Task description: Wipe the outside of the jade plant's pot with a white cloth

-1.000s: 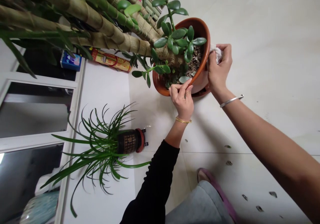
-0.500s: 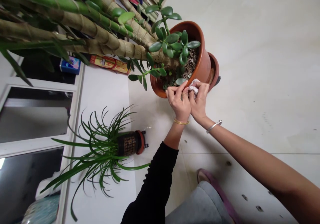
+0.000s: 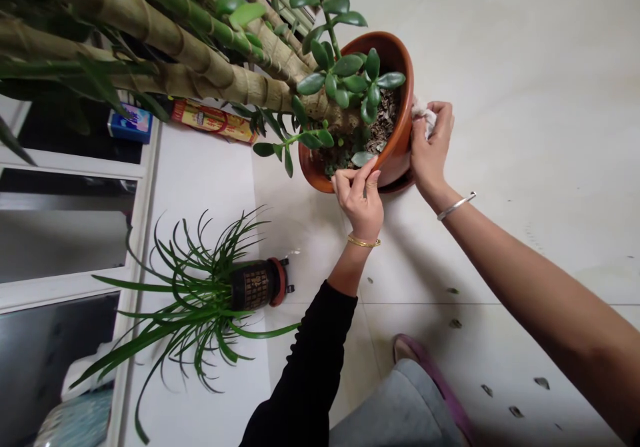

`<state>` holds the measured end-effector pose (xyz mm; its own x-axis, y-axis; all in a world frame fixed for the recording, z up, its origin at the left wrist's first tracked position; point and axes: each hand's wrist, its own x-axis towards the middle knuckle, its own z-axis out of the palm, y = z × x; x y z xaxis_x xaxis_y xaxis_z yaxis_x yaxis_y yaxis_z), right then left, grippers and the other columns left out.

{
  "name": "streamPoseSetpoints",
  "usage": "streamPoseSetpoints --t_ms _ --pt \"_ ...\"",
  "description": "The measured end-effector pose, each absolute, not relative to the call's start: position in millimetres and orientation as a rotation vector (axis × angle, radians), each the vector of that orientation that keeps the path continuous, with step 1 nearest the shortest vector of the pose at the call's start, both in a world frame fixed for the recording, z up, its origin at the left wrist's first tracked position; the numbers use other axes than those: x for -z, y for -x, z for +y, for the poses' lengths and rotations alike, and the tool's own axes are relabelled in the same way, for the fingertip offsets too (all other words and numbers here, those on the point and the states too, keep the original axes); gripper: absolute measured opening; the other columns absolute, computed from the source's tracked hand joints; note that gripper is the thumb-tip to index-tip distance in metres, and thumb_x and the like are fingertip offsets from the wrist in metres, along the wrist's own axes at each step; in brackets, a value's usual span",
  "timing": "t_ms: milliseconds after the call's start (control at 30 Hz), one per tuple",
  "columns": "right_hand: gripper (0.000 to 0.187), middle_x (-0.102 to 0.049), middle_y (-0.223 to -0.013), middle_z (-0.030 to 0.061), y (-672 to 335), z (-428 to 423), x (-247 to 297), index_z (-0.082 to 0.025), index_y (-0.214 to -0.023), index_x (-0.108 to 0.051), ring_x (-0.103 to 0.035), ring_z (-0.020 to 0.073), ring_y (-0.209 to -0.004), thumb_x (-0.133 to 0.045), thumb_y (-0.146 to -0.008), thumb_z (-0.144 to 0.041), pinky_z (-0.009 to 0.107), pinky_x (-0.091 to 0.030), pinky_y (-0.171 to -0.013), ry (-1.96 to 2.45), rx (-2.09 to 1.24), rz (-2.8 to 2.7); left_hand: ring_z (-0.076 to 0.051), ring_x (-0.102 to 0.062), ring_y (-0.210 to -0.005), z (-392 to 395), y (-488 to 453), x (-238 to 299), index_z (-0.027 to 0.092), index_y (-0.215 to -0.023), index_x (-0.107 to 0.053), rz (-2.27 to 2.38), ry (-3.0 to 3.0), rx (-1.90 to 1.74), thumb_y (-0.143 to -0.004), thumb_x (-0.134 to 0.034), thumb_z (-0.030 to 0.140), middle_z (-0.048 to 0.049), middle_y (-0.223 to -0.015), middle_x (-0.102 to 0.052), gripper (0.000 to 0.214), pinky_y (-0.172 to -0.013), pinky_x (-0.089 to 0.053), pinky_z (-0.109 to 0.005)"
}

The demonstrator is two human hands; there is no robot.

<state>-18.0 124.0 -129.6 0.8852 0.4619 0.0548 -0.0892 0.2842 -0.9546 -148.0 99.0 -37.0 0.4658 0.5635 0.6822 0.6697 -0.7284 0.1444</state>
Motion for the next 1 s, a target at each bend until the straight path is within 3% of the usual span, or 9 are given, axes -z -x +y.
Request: streamPoseSetpoints --t_ms 133,267,433,567,767,1000 --pt "0.016 -0.057 -0.119 0.0085 49.4 101.5 124.0 -0.027 -0.112 -0.055 -0.055 0.0260 -0.120 -0.052 -0.100 -0.038 0.056 -0.047 -0.112 1.292 -0.427 -0.313 -0.014 -0.054 -0.086 98.2 145.7 36.6 0.026 -0.114 -0.081 -1.090 2.528 1.083 -0.109 -0.047 0.051 -0.0019 -0.086 -0.055 0.043 -0.090 -0.048 -0.030" --pt "0.032 -0.057 -0.135 0.0123 90.7 79.1 117.7 -0.028 -0.129 -0.059 -0.056 0.0280 -0.131 -0.059 -0.101 -0.044 0.052 -0.053 -0.108 1.265 -0.670 -0.395 -0.014 -0.055 -0.085 96.6 143.1 35.3 0.024 -0.110 -0.082 -1.069 2.511 1.116 -0.108 -0.050 0.050 -0.0017 -0.085 -0.056 0.041 -0.090 -0.049 -0.029" --pt "0.041 -0.063 -0.141 0.0109 111.5 75.1 116.5 -0.022 -0.136 -0.063 -0.065 0.0256 -0.122 -0.066 -0.101 -0.044 0.048 -0.058 -0.103 1.267 -0.738 -0.447 -0.014 -0.055 -0.086 95.7 143.4 34.1 0.023 -0.109 -0.082 -1.120 2.562 1.137 -0.108 -0.051 0.051 -0.0022 -0.087 -0.058 0.042 -0.089 -0.049 -0.029" --pt "0.031 -0.057 -0.140 0.0124 94.3 83.8 126.5 -0.026 -0.133 -0.057 -0.057 0.0273 -0.132 -0.055 -0.105 -0.040 0.051 -0.052 -0.110 1.292 -0.700 -0.406 -0.015 -0.054 -0.087 96.6 145.8 33.0 0.024 -0.110 -0.082 -1.148 2.597 1.109 -0.108 -0.049 0.054 -0.0027 -0.087 -0.058 0.044 -0.091 -0.048 -0.031" --pt "0.010 -0.055 -0.118 0.0071 33.7 111.5 141.5 -0.027 -0.109 -0.049 -0.054 0.0239 -0.120 -0.046 -0.100 -0.027 0.051 -0.044 -0.115 1.326 -0.515 -0.288 -0.015 -0.053 -0.087 96.4 145.8 32.5 0.025 -0.111 -0.082 -1.104 2.603 1.126 -0.108 -0.052 0.049 -0.0022 -0.085 -0.056 0.039 -0.090 -0.046 -0.031" --pt "0.007 -0.053 -0.114 0.0048 18.9 120.0 151.3 -0.028 -0.106 -0.046 -0.052 0.0216 -0.113 -0.047 -0.099 -0.026 0.046 -0.044 -0.113 1.304 -0.522 -0.273 -0.014 -0.054 -0.084 96.0 143.2 32.6 0.024 -0.111 -0.082 -1.028 2.568 1.163 -0.108 -0.055 0.044 -0.0010 -0.085 -0.056 0.034 -0.088 -0.047 -0.028"
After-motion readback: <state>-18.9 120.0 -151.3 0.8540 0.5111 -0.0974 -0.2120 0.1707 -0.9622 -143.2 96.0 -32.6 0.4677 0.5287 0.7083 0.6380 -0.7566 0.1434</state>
